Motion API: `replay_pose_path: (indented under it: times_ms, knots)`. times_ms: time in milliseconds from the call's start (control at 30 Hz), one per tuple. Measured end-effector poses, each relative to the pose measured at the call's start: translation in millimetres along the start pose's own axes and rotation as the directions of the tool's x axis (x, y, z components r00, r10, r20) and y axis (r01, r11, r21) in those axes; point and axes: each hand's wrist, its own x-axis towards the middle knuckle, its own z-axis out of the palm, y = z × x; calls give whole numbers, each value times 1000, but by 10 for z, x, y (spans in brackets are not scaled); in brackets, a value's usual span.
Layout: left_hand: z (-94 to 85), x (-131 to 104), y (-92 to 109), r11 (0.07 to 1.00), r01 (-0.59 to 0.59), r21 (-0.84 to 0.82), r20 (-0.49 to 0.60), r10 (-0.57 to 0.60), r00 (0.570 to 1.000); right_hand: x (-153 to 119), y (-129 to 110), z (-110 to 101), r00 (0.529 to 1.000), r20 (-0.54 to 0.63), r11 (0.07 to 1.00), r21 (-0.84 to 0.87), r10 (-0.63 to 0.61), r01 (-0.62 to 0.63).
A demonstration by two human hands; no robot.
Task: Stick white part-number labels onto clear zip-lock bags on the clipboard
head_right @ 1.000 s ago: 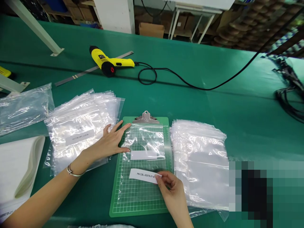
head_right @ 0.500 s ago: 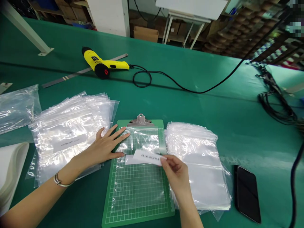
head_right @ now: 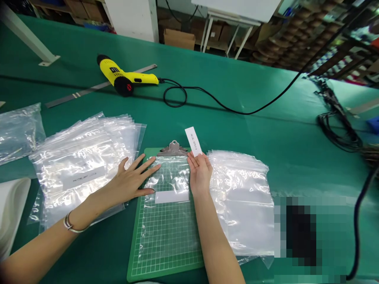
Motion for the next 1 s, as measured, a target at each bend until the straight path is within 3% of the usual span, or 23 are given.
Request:
replay_pose_path:
  times_ms: [300, 433, 467, 533, 600, 633, 767, 833, 1000]
  knots:
    - [-95, 14, -3, 998, -22, -58, 154, 31, 988, 31, 53, -11, 996, 26, 991, -103, -83, 85]
    - [-113, 13, 18, 999, -15, -39, 170, 21, 985, -153, -155, -39, 980, 72, 968, -160, -186, 195]
    - [-119, 14, 25, 999, -15, -36, 175, 21, 984, -239, -265, -75, 966, 105, 950, -185, -236, 252]
    - [-132, 17, 37, 999, -17, -32, 185, 23, 982, -426, -511, -182, 881, 332, 839, -317, -338, 442]
    - [-147, 18, 45, 999, -19, -30, 189, 24, 982, -588, -715, -318, 825, 513, 824, -343, -239, 452]
    - [-152, 18, 48, 999, -21, -29, 186, 26, 982, -647, -775, -387, 824, 549, 800, -428, -139, 420]
    - [-131, 14, 38, 999, -28, -21, 171, 31, 985, -744, -715, -596, 921, 389, 546, -766, -25, 339]
    - [-93, 16, 21, 999, -41, -19, 145, 44, 988, -753, -613, -651, 946, 323, 503, -815, -17, 287]
    - [3, 35, -21, 998, -57, -31, 102, 59, 993, -793, -469, -684, 967, 236, 711, -696, 99, 97]
